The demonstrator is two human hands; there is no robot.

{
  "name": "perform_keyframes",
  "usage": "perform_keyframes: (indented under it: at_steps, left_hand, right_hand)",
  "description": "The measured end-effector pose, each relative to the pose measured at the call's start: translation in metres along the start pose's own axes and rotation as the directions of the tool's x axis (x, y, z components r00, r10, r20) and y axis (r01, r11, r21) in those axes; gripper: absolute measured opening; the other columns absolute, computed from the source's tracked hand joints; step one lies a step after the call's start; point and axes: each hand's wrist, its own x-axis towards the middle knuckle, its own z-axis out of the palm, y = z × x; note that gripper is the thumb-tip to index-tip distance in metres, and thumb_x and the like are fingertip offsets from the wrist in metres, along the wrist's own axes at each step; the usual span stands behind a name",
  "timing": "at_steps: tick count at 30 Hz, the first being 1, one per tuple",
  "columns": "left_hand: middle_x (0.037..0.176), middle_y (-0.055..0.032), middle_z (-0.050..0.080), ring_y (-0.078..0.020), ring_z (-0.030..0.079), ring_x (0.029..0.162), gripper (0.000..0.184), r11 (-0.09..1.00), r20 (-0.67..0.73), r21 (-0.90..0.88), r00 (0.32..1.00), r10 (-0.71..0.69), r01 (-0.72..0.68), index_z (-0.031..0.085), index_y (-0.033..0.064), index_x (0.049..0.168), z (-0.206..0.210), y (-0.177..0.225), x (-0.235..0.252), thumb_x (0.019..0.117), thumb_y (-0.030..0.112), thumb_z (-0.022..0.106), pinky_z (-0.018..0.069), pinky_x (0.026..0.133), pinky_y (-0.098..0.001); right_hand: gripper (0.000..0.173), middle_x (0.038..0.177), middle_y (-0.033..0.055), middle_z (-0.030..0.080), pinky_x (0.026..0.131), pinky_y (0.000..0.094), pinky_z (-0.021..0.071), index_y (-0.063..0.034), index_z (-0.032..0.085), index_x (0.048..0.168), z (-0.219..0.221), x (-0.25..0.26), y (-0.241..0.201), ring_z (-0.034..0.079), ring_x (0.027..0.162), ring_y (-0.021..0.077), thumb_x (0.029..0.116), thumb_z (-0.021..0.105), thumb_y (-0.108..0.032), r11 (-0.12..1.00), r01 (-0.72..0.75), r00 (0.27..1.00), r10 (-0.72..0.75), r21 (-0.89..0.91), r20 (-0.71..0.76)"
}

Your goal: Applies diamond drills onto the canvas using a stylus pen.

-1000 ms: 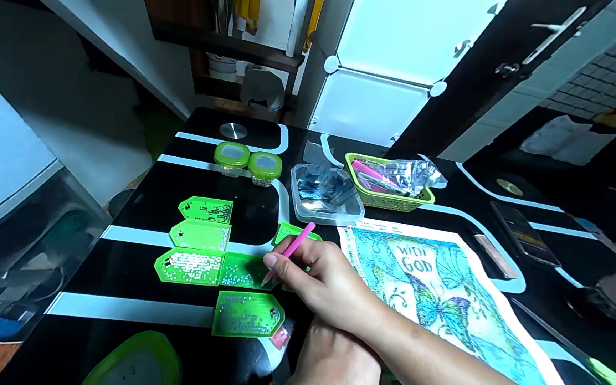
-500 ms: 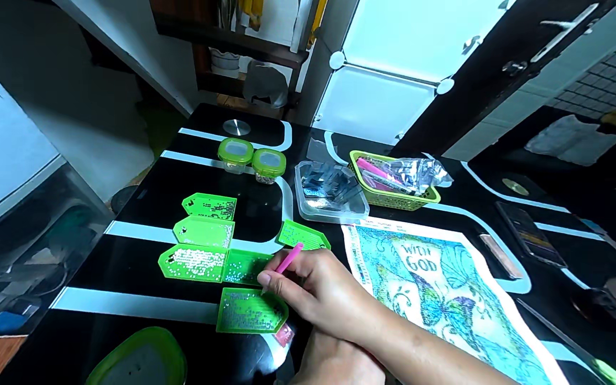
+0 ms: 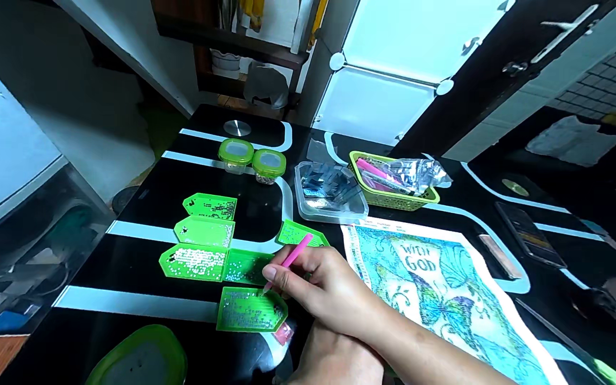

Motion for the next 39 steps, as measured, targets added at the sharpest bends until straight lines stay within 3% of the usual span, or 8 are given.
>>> perform_keyframes:
  at_steps: [3, 5, 7, 9, 13, 19, 26, 39]
  left_hand:
    - [0.089, -0.0158, 0.076, -0.0335, 0.074, 0.089, 0.027, 1.000, 0.004, -0.007, 1.000, -0.001, 0.001, 0.075, 0.0021, 0.085, -0.003, 0.000, 0.002, 0.0858, 0.029, 0.074, 0.0571, 0.082, -0.0507]
    - [0.098, -0.0162, 0.076, -0.0342, 0.073, 0.097, 0.030, 1.000, -0.061, 0.003, 0.998, 0.019, -0.019, 0.076, 0.0019, 0.091, 0.002, -0.003, 0.004, 0.0806, 0.030, 0.079, 0.0570, 0.084, -0.0509]
    - [0.100, -0.0168, 0.074, -0.0358, 0.072, 0.098, 0.036, 0.998, -0.128, -0.005, 0.990, 0.057, -0.058, 0.076, 0.0026, 0.097, 0.011, -0.008, 0.006, 0.0771, 0.032, 0.081, 0.0586, 0.082, -0.0521]
    - [0.104, -0.0172, 0.074, -0.0378, 0.071, 0.101, 0.040, 0.998, -0.094, -0.047, 0.995, 0.045, -0.049, 0.076, 0.0037, 0.103, 0.013, -0.009, 0.009, 0.0794, 0.036, 0.081, 0.0579, 0.084, -0.0544]
    - [0.103, -0.0164, 0.071, -0.0376, 0.069, 0.096, 0.042, 0.996, -0.082, -0.065, 0.995, 0.048, -0.054, 0.077, 0.0055, 0.107, 0.016, -0.013, 0.012, 0.0763, 0.034, 0.083, 0.0566, 0.082, -0.0530]
    - [0.104, -0.0116, 0.071, -0.0338, 0.069, 0.095, 0.045, 0.998, -0.089, -0.014, 0.994, 0.067, -0.068, 0.076, 0.0101, 0.115, 0.017, -0.020, 0.012, 0.0785, 0.036, 0.079, 0.0559, 0.080, -0.0507]
    - [0.103, -0.0112, 0.071, -0.0323, 0.068, 0.095, 0.046, 0.996, -0.043, 0.051, 0.996, 0.076, -0.073, 0.075, 0.0113, 0.118, 0.015, -0.022, 0.011, 0.0832, 0.041, 0.074, 0.0538, 0.080, -0.0487]
    - [0.102, -0.0068, 0.070, -0.0281, 0.067, 0.093, 0.046, 0.990, -0.053, 0.117, 0.995, 0.085, -0.078, 0.075, 0.0157, 0.118, 0.016, -0.023, 0.010, 0.0857, 0.047, 0.066, 0.0516, 0.080, -0.0453]
  right_hand:
    - [0.021, 0.077, -0.0041, 0.071, 0.067, 0.0184, 0.0574, -0.0070, 0.072, 0.095, -0.009, -0.007, -0.010, 0.067, 0.070, 0.0011, 0.1044, 0.060, -0.021, 0.979, -0.048, 0.997, 0.059, 0.197, -0.050]
    - [0.018, 0.077, -0.0024, 0.071, 0.067, 0.0190, 0.0577, -0.0060, 0.071, 0.095, -0.022, -0.020, -0.019, 0.067, 0.070, 0.0031, 0.1046, 0.059, -0.015, 0.936, -0.026, 0.992, 0.069, 0.352, -0.109]
    - [0.020, 0.077, -0.0008, 0.070, 0.066, 0.0188, 0.0566, -0.0064, 0.069, 0.096, -0.040, -0.044, -0.024, 0.066, 0.069, 0.0035, 0.1060, 0.056, -0.016, 0.898, 0.044, 0.981, 0.045, 0.437, -0.191]
    - [0.021, 0.079, -0.0015, 0.069, 0.068, 0.0181, 0.0564, -0.0092, 0.068, 0.099, -0.056, -0.077, -0.027, 0.066, 0.072, 0.0023, 0.1078, 0.054, -0.022, 0.882, 0.108, 0.964, 0.021, 0.459, -0.267]
    - [0.021, 0.087, -0.0046, 0.072, 0.066, 0.0164, 0.0573, -0.0136, 0.069, 0.102, -0.067, -0.138, -0.012, 0.068, 0.075, 0.0001, 0.1083, 0.053, -0.026, 0.888, 0.142, 0.913, 0.053, 0.437, -0.404]
    - [0.018, 0.084, -0.0075, 0.069, 0.063, 0.0190, 0.0566, -0.0127, 0.064, 0.102, -0.040, -0.187, 0.023, 0.066, 0.072, 0.0000, 0.1094, 0.051, -0.023, 0.930, -0.023, 0.849, 0.212, 0.367, -0.484]
    - [0.024, 0.077, 0.0012, 0.064, 0.061, 0.0189, 0.0537, -0.0017, 0.062, 0.100, -0.025, -0.193, 0.044, 0.062, 0.067, 0.0012, 0.1097, 0.051, -0.021, 0.989, -0.009, 0.865, 0.082, 0.147, -0.496]
    - [0.025, 0.077, 0.0069, 0.063, 0.061, 0.0176, 0.0523, 0.0008, 0.061, 0.099, -0.023, -0.193, 0.043, 0.061, 0.066, 0.0036, 0.1096, 0.050, -0.019, 1.000, -0.015, 0.883, 0.007, -0.014, -0.470]
